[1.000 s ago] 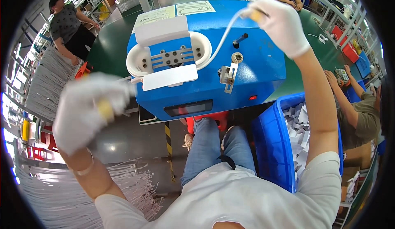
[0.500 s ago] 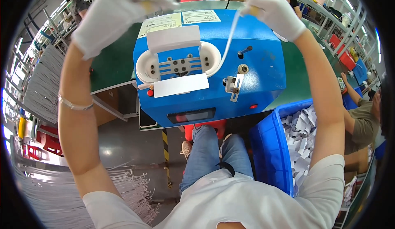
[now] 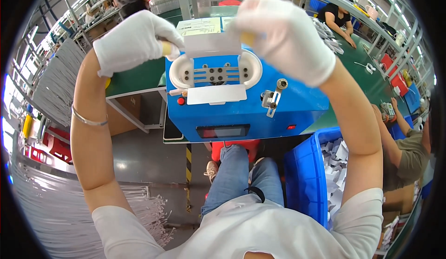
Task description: Process bundles of wires using a machine and organize them into bins.
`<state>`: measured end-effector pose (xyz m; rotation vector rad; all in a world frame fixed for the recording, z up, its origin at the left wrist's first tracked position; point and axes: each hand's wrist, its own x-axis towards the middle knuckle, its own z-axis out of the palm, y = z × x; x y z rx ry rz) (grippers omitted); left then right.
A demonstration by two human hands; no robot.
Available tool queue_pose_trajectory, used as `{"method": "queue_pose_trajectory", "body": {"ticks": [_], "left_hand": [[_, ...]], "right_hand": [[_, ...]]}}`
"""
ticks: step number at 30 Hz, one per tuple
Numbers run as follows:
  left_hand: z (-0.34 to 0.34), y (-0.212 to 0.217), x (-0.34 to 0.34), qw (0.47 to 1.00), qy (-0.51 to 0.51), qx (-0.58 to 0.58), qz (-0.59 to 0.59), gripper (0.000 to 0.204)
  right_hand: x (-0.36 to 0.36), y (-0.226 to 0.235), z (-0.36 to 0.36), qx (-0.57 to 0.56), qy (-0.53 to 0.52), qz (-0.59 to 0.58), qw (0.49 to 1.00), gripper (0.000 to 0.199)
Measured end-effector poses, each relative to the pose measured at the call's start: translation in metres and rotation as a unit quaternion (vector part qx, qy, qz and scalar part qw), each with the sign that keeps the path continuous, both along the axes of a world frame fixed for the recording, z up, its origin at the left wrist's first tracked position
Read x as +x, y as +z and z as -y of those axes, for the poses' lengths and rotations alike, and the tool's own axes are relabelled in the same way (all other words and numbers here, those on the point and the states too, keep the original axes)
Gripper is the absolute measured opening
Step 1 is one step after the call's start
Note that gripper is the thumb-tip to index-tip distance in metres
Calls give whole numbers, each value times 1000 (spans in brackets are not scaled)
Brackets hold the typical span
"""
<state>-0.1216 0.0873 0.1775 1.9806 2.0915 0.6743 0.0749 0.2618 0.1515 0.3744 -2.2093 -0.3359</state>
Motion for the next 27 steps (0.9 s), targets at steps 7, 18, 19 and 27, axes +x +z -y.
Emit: {"method": "queue_pose_trajectory", "body": {"ticks": [7, 18, 19, 27], "left_hand": [[5, -18, 8, 978, 6, 71, -196, 14], [-19, -73, 40, 892, 26, 361, -273, 10], [-19, -74, 40, 892, 26, 361, -271, 10], [-19, -78, 34, 899, 12, 370, -235, 10]], "right_hand": [[5, -28, 22, 35, -114, 66, 991, 30], [-4, -16, 10, -68, -153, 167, 972, 22], [-8, -13, 4, -205, -149, 240, 937, 21], [-21, -31, -7, -557, 41, 240, 794, 38]]}}
